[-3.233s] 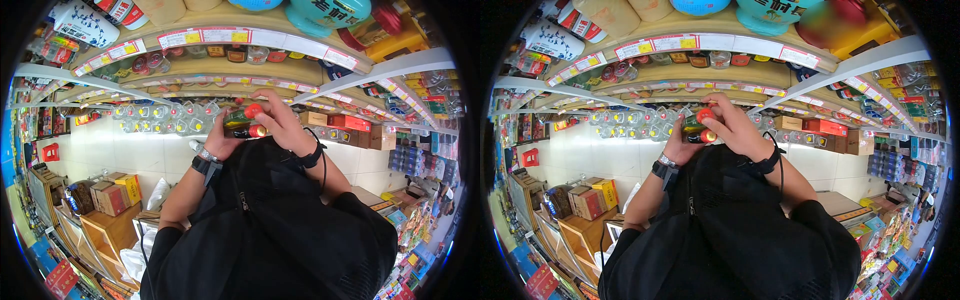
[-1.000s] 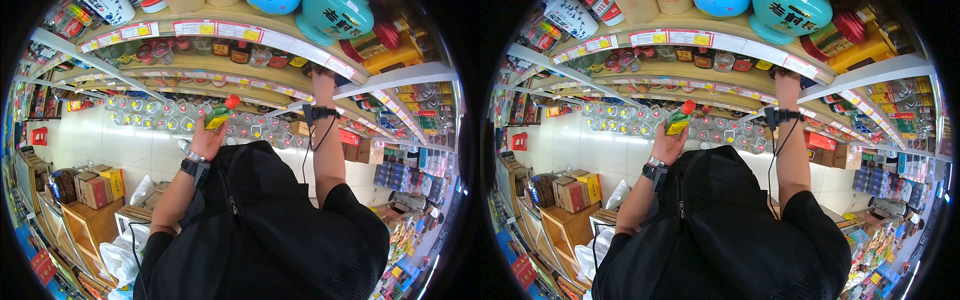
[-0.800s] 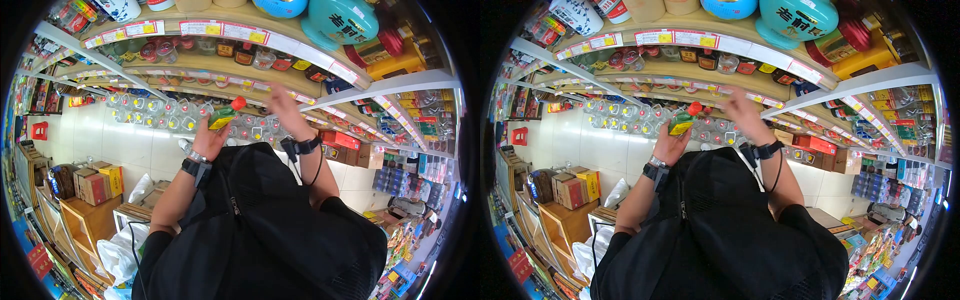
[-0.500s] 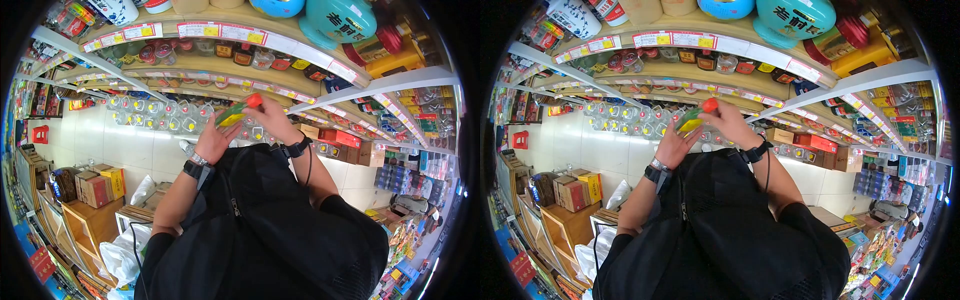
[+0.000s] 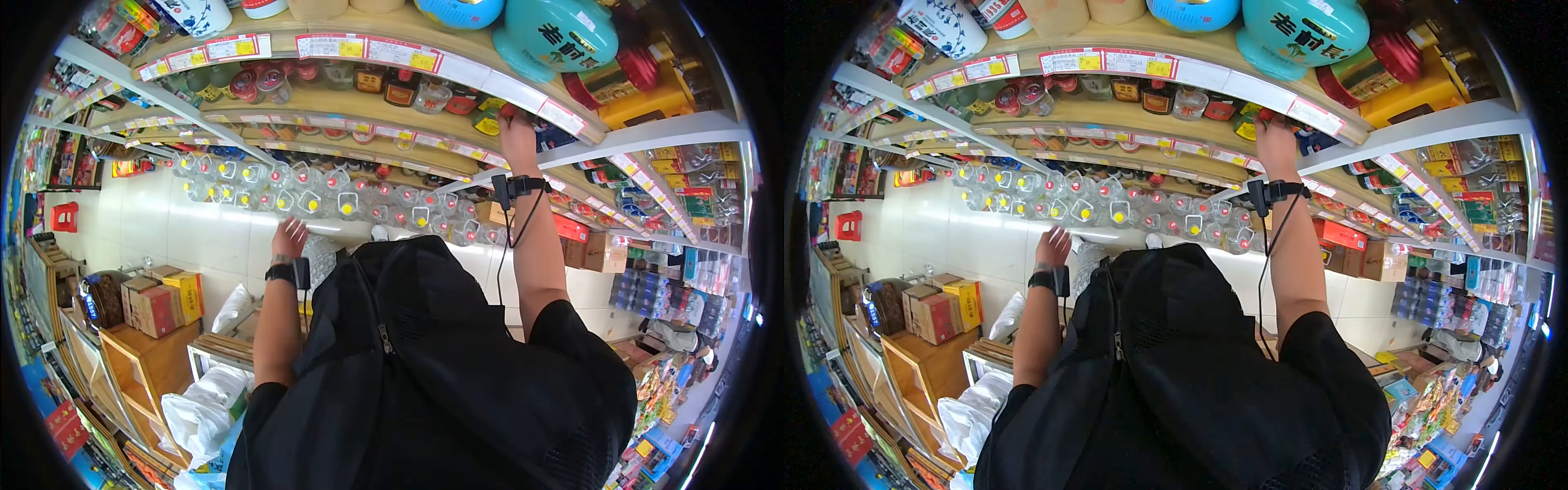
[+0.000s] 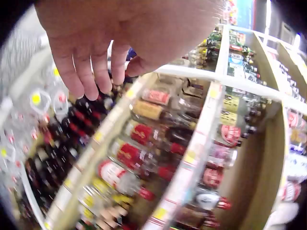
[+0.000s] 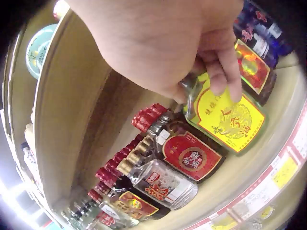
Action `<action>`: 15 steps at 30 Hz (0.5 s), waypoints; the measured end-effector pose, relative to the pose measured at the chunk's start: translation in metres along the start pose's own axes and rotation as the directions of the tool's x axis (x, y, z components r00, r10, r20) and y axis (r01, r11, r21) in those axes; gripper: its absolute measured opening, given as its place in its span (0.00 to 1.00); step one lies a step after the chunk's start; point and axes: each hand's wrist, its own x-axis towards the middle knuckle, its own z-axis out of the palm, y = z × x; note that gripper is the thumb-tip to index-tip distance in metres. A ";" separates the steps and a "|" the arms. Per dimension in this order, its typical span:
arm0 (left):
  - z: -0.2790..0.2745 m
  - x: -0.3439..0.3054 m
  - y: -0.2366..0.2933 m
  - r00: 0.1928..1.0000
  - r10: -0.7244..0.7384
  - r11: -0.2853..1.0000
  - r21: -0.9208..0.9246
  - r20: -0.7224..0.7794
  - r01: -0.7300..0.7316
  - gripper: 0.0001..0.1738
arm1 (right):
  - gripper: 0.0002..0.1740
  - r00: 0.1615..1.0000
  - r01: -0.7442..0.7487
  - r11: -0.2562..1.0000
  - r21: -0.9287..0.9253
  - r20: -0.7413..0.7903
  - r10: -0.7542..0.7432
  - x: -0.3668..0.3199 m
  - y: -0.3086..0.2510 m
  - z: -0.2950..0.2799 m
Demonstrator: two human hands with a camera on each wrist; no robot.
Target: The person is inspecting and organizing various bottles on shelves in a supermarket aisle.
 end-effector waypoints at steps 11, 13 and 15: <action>-0.232 -0.016 -0.135 0.990 -0.012 0.211 0.968 -0.138 0.137 0.16 | 0.14 0.937 0.259 0.839 -0.479 -0.085 -0.338 0.011 0.031 0.033; -0.223 -0.034 -0.133 0.990 -0.018 0.240 0.960 -0.142 0.143 0.15 | 0.12 0.920 0.300 0.787 -0.539 -0.056 -0.389 0.012 0.028 0.029; -0.213 -0.045 -0.128 0.990 -0.028 0.296 0.945 -0.136 0.138 0.14 | 0.11 0.900 0.336 0.728 -0.598 -0.026 -0.436 0.011 0.028 0.026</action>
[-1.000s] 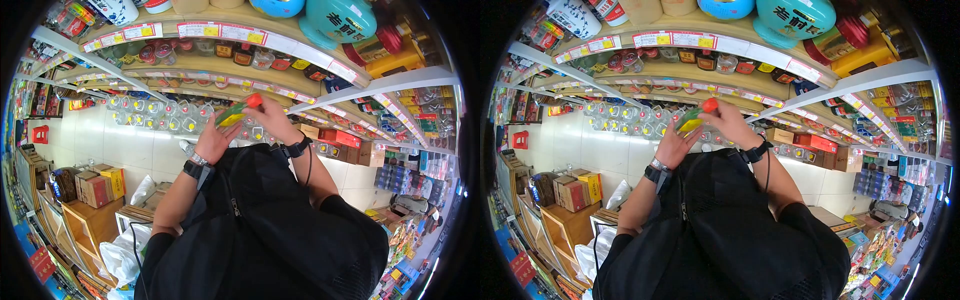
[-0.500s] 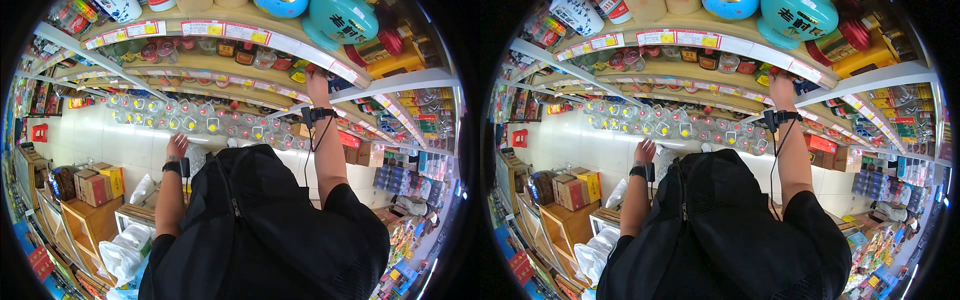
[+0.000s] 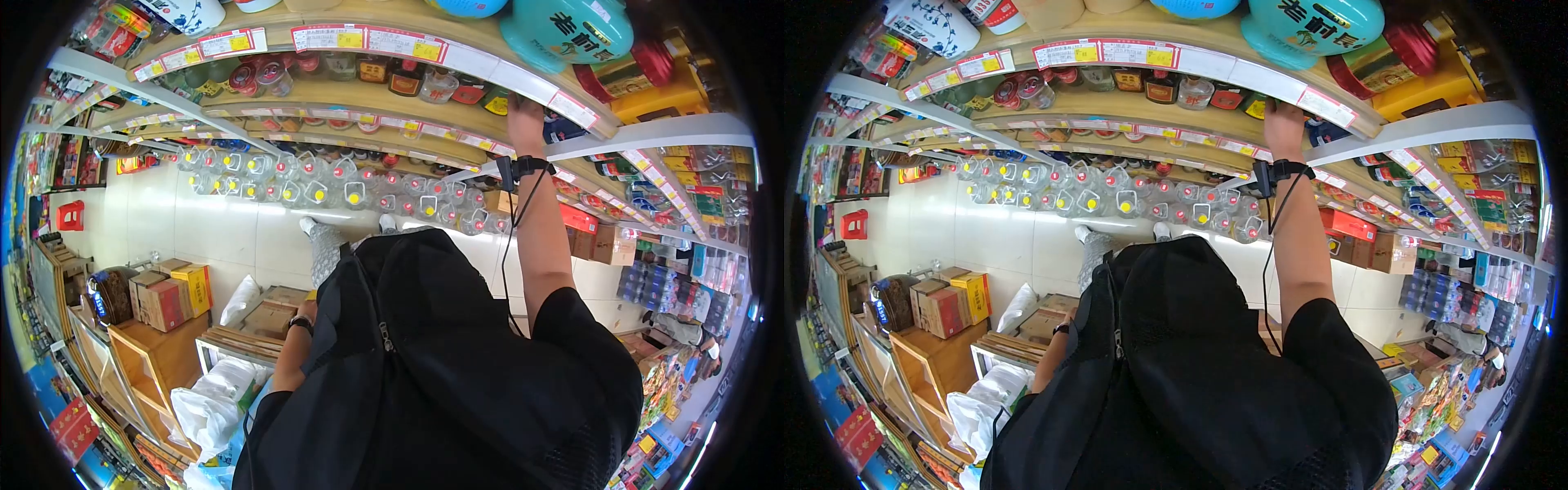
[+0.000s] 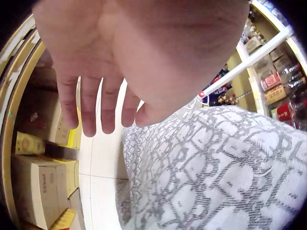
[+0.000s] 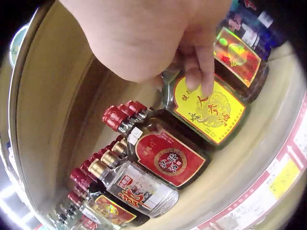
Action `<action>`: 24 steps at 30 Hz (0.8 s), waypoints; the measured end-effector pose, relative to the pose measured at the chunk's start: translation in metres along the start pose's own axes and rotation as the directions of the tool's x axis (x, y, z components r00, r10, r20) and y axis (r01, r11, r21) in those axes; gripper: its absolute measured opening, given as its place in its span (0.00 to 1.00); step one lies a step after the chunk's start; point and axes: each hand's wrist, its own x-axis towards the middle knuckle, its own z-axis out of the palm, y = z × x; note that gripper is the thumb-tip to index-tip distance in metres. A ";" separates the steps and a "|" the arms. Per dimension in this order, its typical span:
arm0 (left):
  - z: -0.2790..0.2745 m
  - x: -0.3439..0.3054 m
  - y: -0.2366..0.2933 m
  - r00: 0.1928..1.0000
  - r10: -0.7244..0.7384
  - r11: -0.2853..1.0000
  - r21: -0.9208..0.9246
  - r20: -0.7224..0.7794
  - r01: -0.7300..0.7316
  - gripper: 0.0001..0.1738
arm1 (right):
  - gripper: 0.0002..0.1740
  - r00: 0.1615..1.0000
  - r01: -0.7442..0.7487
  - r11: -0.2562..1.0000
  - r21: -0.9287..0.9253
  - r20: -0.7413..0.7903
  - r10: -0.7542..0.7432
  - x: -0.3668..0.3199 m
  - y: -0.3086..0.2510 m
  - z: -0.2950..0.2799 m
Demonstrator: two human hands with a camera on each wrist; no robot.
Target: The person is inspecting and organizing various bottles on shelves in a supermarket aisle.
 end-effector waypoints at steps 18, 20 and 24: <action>-0.080 -0.031 0.222 0.978 0.207 0.228 -0.970 -0.034 -0.082 0.27 | 0.22 0.879 -0.475 0.698 0.536 0.250 0.406 0.050 -0.071 -0.038; -0.079 -0.065 0.260 0.955 0.294 0.195 -0.976 -0.034 -0.095 0.27 | 0.21 0.897 -0.440 0.735 0.516 0.208 0.391 0.053 -0.068 -0.042; -0.065 -0.123 0.316 0.828 0.553 0.146 -0.989 0.092 0.012 0.27 | 0.21 0.910 -0.404 0.770 0.493 0.301 0.285 0.050 -0.063 -0.054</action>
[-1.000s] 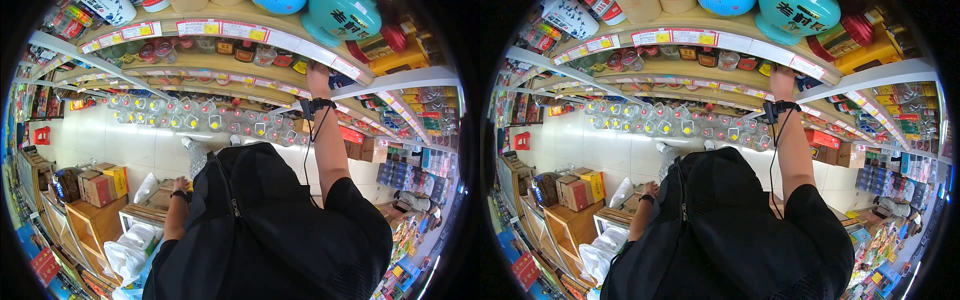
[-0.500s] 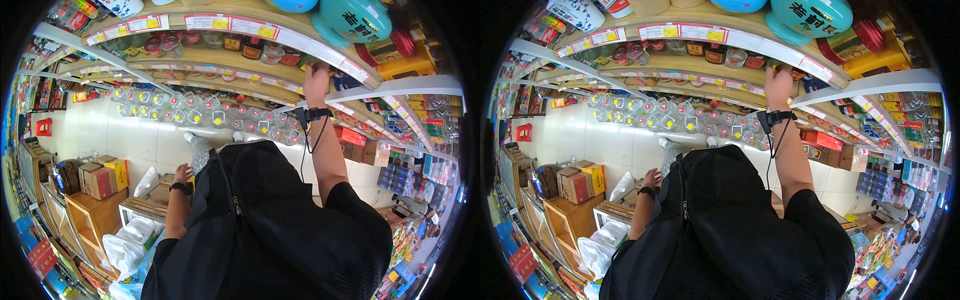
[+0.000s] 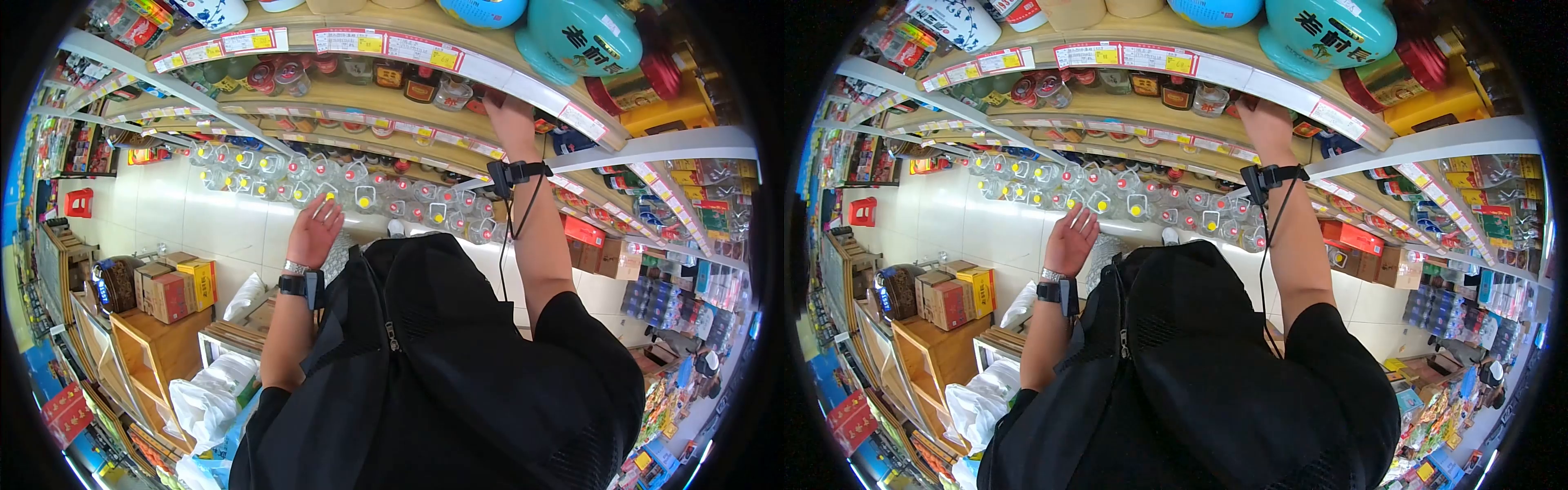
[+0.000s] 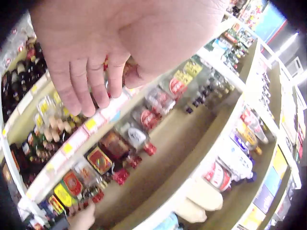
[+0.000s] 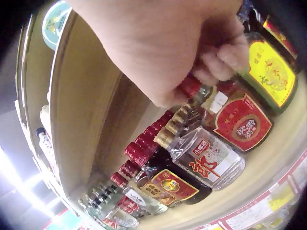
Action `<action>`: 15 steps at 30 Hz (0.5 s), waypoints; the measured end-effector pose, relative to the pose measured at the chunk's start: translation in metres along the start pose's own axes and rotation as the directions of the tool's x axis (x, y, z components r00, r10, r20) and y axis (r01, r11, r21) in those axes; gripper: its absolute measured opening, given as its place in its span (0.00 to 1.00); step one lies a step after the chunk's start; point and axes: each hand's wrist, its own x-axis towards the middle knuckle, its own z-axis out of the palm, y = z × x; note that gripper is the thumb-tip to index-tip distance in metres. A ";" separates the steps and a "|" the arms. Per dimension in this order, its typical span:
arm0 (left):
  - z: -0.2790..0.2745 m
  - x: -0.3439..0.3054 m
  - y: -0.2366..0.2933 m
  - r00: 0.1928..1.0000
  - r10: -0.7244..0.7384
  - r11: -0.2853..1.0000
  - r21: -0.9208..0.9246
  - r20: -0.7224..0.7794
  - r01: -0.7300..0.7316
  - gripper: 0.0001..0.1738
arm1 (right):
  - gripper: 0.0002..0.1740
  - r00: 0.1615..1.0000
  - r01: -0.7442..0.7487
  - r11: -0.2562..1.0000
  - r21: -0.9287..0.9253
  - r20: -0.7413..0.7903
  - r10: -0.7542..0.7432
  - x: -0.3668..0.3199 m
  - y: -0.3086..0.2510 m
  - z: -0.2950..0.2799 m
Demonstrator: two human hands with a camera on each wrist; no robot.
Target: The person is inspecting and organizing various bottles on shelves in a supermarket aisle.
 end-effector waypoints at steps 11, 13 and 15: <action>0.115 -0.015 -0.013 0.956 -0.070 0.997 -0.019 0.284 0.079 0.27 | 0.15 0.986 -0.053 0.970 0.239 0.167 0.013 -0.049 -0.078 -0.113; 0.118 -0.009 -0.028 0.962 -0.124 0.988 -0.063 0.243 0.143 0.28 | 0.15 0.956 -0.068 0.939 0.336 0.292 -0.036 -0.056 -0.099 -0.128; 0.123 -0.006 -0.034 0.961 -0.184 0.972 -0.107 0.208 0.209 0.28 | 0.15 0.874 -0.098 0.870 0.484 0.460 -0.157 -0.065 -0.116 -0.131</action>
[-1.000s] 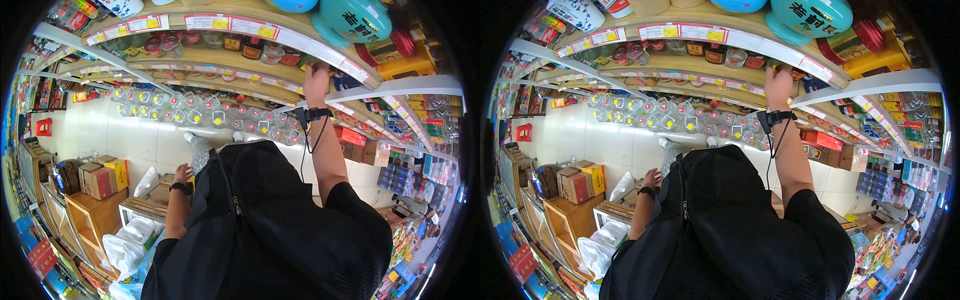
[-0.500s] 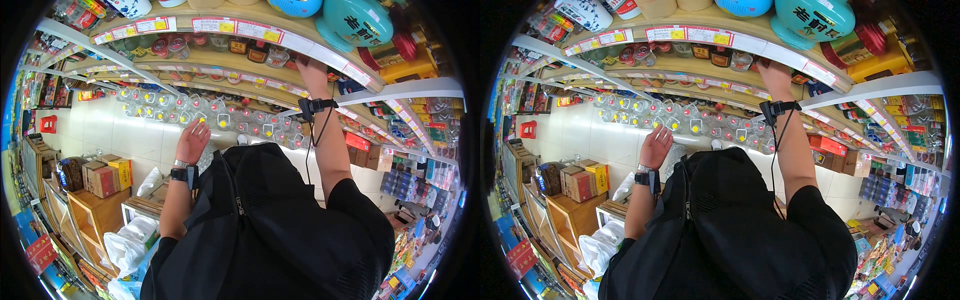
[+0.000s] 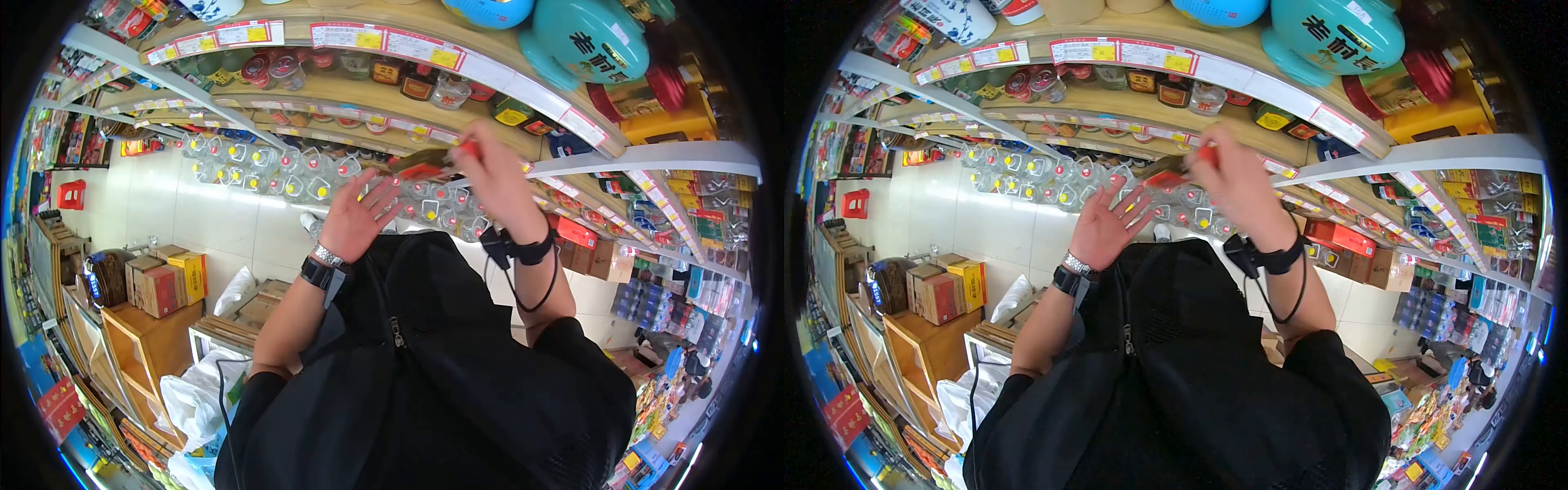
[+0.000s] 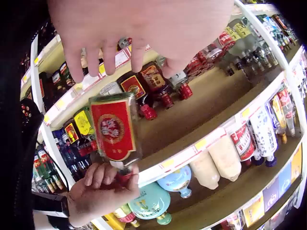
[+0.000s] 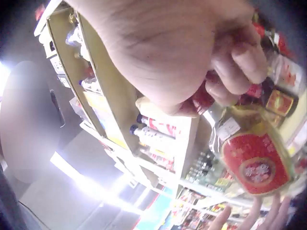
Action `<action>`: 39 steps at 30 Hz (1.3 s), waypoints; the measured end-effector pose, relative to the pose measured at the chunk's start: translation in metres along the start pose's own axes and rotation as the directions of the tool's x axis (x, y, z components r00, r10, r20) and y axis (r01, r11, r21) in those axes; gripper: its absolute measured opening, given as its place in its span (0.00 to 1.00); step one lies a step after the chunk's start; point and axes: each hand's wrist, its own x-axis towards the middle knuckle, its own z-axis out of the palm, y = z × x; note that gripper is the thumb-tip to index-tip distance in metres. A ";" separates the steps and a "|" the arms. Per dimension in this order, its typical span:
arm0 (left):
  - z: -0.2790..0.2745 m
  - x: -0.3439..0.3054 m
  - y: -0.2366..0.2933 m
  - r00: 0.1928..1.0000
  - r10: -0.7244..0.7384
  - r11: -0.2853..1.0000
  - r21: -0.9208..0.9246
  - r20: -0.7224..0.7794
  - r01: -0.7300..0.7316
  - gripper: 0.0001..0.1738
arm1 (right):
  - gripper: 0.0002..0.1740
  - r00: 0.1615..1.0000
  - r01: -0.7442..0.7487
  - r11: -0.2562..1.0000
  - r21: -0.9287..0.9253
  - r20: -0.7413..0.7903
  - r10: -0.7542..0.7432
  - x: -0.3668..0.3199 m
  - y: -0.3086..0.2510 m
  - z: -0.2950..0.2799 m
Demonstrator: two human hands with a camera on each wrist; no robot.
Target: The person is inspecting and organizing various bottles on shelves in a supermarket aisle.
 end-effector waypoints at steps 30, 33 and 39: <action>-0.012 -0.019 0.004 0.997 0.003 1.000 -0.003 0.073 -0.003 0.29 | 0.15 0.859 0.069 0.988 -0.141 -0.495 -0.131 0.065 0.060 0.050; -0.010 -0.013 0.003 0.997 0.010 1.000 0.009 0.082 -0.010 0.31 | 0.14 0.863 0.137 0.988 0.069 -0.498 -0.085 0.030 0.024 0.051; -0.001 -0.008 0.002 0.990 -0.023 0.998 -0.055 0.136 0.031 0.34 | 0.14 0.973 0.172 0.907 0.383 -0.209 -0.096 -0.005 -0.012 0.072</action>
